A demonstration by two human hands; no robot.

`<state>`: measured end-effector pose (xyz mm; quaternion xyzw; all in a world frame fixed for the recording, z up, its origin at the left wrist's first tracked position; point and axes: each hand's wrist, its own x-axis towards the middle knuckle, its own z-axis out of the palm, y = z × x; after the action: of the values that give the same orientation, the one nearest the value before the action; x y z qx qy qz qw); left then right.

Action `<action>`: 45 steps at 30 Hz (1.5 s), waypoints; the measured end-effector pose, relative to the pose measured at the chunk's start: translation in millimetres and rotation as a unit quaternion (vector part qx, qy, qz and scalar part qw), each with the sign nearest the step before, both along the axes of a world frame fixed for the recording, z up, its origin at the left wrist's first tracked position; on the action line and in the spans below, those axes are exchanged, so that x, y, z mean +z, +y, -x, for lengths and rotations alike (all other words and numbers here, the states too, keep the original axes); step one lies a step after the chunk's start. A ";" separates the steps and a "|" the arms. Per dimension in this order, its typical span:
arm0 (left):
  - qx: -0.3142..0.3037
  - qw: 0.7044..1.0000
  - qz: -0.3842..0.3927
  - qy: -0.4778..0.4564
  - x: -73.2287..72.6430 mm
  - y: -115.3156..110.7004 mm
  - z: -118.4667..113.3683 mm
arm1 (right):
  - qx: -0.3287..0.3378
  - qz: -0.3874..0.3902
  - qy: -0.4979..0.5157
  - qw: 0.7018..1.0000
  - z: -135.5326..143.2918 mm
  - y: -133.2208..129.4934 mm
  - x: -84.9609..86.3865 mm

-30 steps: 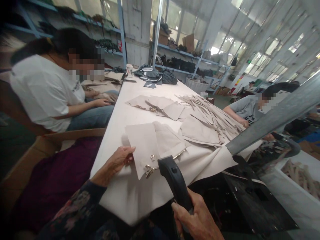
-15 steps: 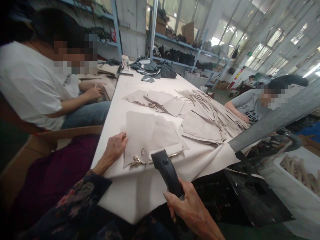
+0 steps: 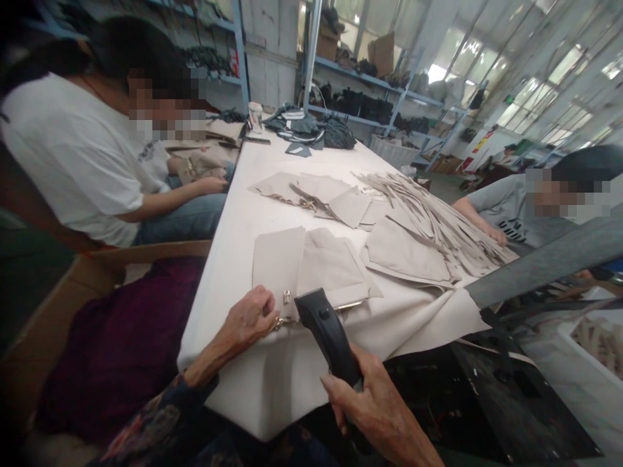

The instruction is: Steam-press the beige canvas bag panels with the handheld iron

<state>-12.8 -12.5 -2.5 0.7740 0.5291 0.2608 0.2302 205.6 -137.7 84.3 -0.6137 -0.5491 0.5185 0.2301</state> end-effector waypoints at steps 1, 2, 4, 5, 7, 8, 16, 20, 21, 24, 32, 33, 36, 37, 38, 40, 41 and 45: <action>0.000 1.000 0.006 -0.023 0.5 0.3 3.4 | 0.002 -0.002 -0.002 1.000 -0.1 -0.7 0.4; 0.004 0.999 0.011 -0.049 0.5 -0.3 7.5 | 0.004 -0.005 -0.008 1.000 -0.4 -1.4 0.8; 0.036 0.995 0.001 -0.098 -0.7 -5.9 15.3 | 0.008 -0.015 -0.026 1.000 -1.2 -2.3 2.1; 0.057 0.992 -0.013 -0.115 -1.6 -10.9 17.6 | 0.011 -0.019 -0.035 0.999 -1.7 -2.2 3.0; 0.088 0.985 -0.056 -0.135 -2.7 -23.3 17.4 | 0.016 -0.023 -0.047 0.999 -2.6 -0.3 5.9; 0.094 0.982 -0.081 -0.140 -2.7 -29.2 15.0 | 0.019 -0.021 -0.049 0.998 -2.8 1.4 7.9; 0.119 0.973 -0.132 -0.149 -13.1 -18.5 2.4 | 0.040 -0.001 -0.075 0.996 12.5 19.7 23.9; 0.118 0.977 -0.129 -0.122 -29.7 -17.6 7.6 | 0.055 0.006 -0.093 0.994 27.3 27.0 18.4; 0.109 0.979 -0.133 -0.109 -32.2 -19.7 8.1 | 0.061 0.005 -0.101 0.993 30.6 29.1 16.9; 0.080 0.981 -0.154 -0.082 -34.4 -24.7 8.6 | 0.074 -0.005 -0.121 0.990 38.4 35.7 15.2; 0.044 0.978 -0.192 -0.061 -29.4 -25.1 11.7 | 0.069 0.005 -0.166 0.984 63.3 53.8 17.3; 0.044 0.979 -0.188 -0.058 -29.1 -25.4 12.1 | 0.068 0.002 -0.170 0.983 66.2 55.8 17.8; 0.040 0.983 -0.171 -0.049 -28.0 -26.2 12.9 | 0.035 0.010 -0.167 0.985 68.8 58.5 24.0; 0.038 0.984 -0.168 -0.051 -27.5 -26.4 13.0 | 0.019 0.012 -0.161 0.987 67.6 58.0 27.7; 0.037 0.984 -0.165 -0.053 -27.0 -26.4 13.0 | 0.006 0.011 -0.156 0.988 65.8 56.9 31.9; 0.040 0.985 -0.158 -0.056 -25.9 -26.4 12.9 | -0.003 0.002 -0.154 0.988 61.5 52.7 39.8; 0.042 0.986 -0.154 -0.056 -25.4 -26.4 12.8 | 0.001 0.000 -0.156 0.988 59.7 50.1 42.8; 0.044 0.988 -0.141 -0.053 -23.9 -26.6 13.2 | 0.041 0.033 -0.158 0.986 58.8 40.6 44.3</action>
<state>-26.0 -39.1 -26.5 0.7598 0.5073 0.3837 0.1347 146.9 -97.1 128.6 -0.6721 -0.5861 0.4417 0.0985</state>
